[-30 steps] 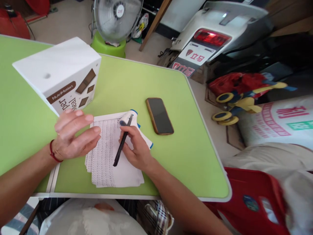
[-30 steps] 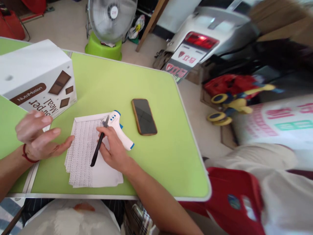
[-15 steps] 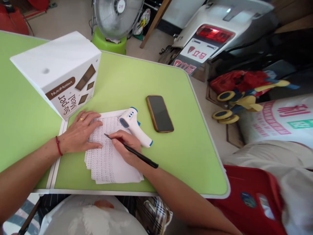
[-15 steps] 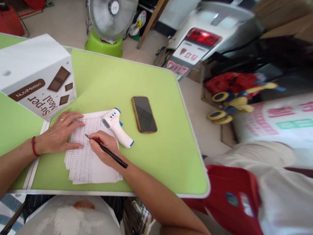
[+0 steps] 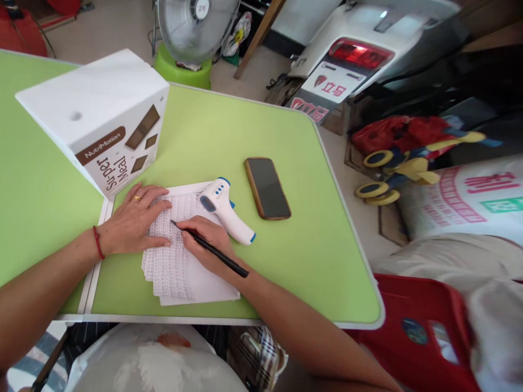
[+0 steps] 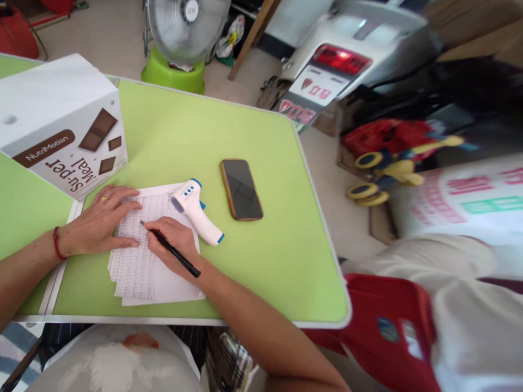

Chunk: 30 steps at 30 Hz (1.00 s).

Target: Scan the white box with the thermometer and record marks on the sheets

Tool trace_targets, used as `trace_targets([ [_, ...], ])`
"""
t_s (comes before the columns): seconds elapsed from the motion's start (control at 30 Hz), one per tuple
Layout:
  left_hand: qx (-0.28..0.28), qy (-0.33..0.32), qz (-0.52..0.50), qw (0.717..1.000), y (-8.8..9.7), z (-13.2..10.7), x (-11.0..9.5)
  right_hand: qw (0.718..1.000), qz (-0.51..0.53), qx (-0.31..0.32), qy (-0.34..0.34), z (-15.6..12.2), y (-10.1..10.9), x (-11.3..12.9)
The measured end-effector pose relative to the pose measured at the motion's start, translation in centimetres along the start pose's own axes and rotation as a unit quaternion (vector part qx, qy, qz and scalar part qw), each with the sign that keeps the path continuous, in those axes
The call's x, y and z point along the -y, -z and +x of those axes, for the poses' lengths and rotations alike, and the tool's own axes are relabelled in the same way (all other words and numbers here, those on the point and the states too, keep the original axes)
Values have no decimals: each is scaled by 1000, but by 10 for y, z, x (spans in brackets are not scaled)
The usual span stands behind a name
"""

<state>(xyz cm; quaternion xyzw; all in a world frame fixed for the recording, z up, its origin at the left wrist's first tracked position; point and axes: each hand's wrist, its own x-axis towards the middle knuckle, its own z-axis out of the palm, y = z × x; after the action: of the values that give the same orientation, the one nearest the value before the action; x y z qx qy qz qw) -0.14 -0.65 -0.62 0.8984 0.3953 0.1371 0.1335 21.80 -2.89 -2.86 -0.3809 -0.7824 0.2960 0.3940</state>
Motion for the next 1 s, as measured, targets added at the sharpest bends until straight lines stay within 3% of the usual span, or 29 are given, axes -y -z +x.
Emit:
trace_targets([
  [0.5,2,-2,11,1000,0,0,-1,1000,-5,-28,-14,0,1,0],
  [1.0,1,-4,2,1000,0,0,0,998,5,-6,-56,0,4,4],
])
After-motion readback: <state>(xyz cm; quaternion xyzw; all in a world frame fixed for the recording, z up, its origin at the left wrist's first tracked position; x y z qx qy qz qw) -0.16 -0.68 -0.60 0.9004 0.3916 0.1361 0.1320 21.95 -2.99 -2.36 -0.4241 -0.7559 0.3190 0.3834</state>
